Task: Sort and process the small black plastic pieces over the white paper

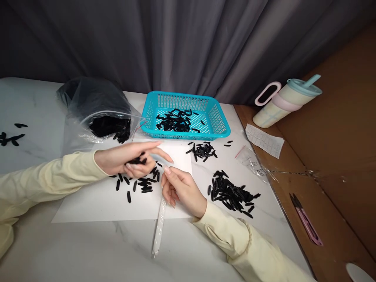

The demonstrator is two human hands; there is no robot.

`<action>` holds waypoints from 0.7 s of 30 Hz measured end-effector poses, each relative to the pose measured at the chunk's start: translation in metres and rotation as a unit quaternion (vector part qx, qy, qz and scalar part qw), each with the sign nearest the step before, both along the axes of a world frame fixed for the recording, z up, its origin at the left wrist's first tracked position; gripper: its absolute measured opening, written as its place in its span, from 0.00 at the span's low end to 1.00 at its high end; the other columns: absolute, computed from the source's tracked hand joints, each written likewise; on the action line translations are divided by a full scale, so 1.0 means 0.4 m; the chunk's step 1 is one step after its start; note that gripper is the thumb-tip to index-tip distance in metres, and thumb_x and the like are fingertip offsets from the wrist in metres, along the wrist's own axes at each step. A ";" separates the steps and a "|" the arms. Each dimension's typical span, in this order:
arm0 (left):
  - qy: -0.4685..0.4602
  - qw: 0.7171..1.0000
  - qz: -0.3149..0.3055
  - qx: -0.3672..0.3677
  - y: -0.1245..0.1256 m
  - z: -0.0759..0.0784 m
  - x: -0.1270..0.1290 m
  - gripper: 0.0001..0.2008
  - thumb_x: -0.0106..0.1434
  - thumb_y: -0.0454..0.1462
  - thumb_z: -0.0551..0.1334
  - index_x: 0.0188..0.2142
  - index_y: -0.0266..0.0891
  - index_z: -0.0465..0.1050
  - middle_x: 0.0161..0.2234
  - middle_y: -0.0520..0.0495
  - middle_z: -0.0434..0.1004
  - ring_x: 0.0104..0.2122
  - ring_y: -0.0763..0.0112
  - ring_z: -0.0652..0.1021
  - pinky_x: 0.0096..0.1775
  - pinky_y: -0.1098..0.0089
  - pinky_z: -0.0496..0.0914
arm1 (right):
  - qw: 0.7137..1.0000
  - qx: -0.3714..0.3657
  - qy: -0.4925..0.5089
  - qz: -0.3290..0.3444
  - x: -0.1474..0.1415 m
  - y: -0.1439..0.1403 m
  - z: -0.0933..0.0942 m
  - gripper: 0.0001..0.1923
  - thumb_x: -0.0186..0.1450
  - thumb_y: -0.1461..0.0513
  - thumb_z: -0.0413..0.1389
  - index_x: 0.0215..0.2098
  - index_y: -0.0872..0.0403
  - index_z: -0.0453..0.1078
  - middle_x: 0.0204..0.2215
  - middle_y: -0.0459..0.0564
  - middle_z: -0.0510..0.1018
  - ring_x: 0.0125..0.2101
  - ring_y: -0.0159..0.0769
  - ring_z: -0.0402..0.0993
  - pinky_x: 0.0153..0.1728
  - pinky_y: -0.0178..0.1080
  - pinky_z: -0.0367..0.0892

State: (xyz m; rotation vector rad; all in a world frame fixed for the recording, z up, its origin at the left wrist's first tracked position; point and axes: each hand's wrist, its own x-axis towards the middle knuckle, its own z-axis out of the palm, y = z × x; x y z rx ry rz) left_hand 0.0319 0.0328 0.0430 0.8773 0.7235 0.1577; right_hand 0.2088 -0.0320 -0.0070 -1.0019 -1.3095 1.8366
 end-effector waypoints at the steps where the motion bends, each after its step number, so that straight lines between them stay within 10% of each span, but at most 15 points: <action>1: 0.006 0.999 -0.033 -0.009 -0.012 -0.008 0.006 0.21 0.64 0.53 0.45 0.38 0.39 0.63 0.11 0.59 0.51 0.11 0.82 0.46 0.13 0.81 0.41 | 1.000 0.008 -0.004 0.000 -0.001 -0.002 0.000 0.20 0.66 0.49 0.45 0.25 0.54 0.58 0.09 0.39 0.65 0.08 0.22 0.55 0.10 0.27 0.48; 6: 0.002 0.992 -0.122 -0.032 -0.045 -0.050 0.023 0.26 0.60 0.59 0.39 0.40 0.43 0.59 0.11 0.57 0.57 0.10 0.79 0.48 0.13 0.79 0.42 | 0.989 0.115 -0.026 -0.087 -0.003 -0.012 -0.008 0.11 0.64 0.55 0.52 0.32 0.52 0.57 0.18 0.38 0.68 0.14 0.23 0.60 0.15 0.27 0.56; 11: -0.020 0.988 -0.149 -0.033 -0.055 -0.059 0.028 0.33 0.58 0.62 0.34 0.28 0.39 0.61 0.12 0.53 0.58 0.10 0.78 0.50 0.13 0.76 0.44 | 0.918 0.360 -0.092 -0.136 -0.004 -0.023 -0.025 0.14 0.62 0.67 0.56 0.44 0.51 0.60 0.40 0.51 0.72 0.32 0.31 0.71 0.26 0.33 0.68; 21: -0.043 0.985 -0.129 -0.102 -0.072 -0.066 0.034 0.31 0.55 0.64 0.36 0.26 0.41 0.55 0.13 0.57 0.50 0.11 0.80 0.47 0.13 0.80 0.41 | 0.604 0.755 -0.252 -0.033 -0.002 -0.012 -0.006 0.09 0.66 0.69 0.46 0.39 0.64 0.67 0.35 0.63 0.78 0.42 0.44 0.74 0.38 0.41 0.73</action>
